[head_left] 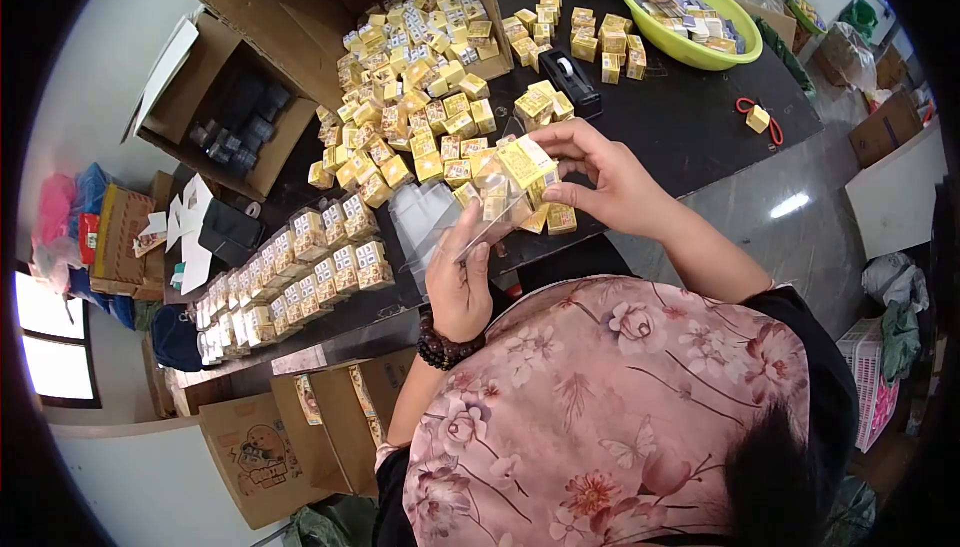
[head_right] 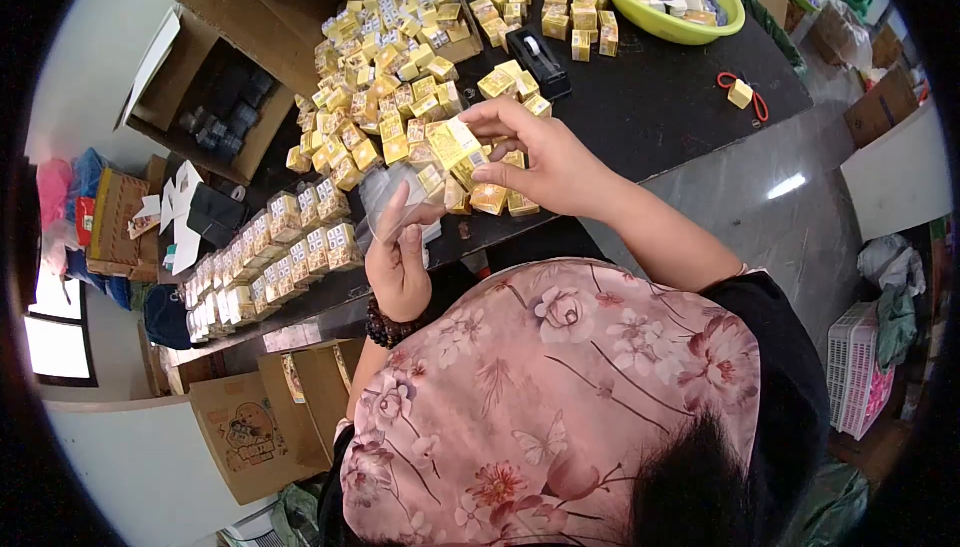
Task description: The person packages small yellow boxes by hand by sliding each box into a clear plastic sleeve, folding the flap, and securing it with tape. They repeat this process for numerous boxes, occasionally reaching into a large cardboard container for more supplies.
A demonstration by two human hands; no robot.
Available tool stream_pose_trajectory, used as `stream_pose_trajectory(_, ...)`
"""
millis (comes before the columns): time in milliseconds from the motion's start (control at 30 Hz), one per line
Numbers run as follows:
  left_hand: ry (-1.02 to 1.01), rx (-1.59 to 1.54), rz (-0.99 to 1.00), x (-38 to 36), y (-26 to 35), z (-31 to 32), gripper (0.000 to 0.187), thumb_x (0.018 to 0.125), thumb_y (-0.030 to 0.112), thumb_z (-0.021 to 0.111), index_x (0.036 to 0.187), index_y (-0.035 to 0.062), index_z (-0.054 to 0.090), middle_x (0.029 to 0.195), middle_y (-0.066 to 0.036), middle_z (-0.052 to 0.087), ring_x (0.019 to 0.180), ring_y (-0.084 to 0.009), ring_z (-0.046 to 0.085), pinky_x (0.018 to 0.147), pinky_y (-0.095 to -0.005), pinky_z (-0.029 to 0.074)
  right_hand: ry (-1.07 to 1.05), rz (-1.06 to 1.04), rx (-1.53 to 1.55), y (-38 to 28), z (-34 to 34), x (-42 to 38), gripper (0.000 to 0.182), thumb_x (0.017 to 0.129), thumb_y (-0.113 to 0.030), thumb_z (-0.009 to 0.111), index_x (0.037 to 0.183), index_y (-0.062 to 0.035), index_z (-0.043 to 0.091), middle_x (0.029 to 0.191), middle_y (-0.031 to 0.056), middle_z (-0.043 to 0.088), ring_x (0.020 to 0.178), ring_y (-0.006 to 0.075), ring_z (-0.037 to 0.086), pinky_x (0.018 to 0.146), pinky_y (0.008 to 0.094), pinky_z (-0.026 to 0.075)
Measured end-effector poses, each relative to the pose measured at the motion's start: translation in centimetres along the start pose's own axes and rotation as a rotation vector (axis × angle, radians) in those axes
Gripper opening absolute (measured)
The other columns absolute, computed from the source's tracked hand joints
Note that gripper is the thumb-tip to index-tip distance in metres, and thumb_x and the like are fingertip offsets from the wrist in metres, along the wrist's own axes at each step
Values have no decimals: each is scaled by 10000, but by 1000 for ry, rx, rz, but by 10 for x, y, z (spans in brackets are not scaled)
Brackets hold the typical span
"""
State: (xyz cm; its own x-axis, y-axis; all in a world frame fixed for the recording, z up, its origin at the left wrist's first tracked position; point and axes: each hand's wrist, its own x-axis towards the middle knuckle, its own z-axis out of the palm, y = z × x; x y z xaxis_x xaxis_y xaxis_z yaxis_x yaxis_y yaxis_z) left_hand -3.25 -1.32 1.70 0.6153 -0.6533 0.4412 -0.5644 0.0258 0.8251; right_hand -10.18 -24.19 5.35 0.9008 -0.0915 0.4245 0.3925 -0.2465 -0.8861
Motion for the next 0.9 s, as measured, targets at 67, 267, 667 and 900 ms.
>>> stream_pose_trajectory(67,21,-60,8,2,2,2,401,1026,98,395,1412,-12,403,1175,-151,614,1057,-198,590,910,-314,452,-4,7,43,-1,0,0,508,853,-33,681,1318,-30,476,1211,112,594,1110,192,599,943,320,491)
stream_pose_trajectory(267,126,220,186,7,7,1,393,1020,140,419,1392,20,453,1363,-158,492,1173,-233,524,889,-308,448,-84,70,59,-6,-5,2,496,864,20,654,1327,2,476,1302,88,509,1218,175,514,1032,332,431)
stream_pose_trajectory(667,70,151,133,8,13,3,343,1023,151,395,1285,-19,537,1315,-192,512,1219,-318,487,1015,-397,395,-117,117,78,4,0,-1,472,864,38,642,1310,5,494,1353,113,508,1257,193,490,1052,336,412)
stream_pose_trajectory(900,132,46,189,8,6,10,272,1026,135,394,1181,-8,567,1211,-152,494,1087,-265,519,924,-350,467,66,-269,-267,14,33,-6,359,929,-98,612,1279,-37,559,1292,129,554,1251,195,494,1039,358,395)
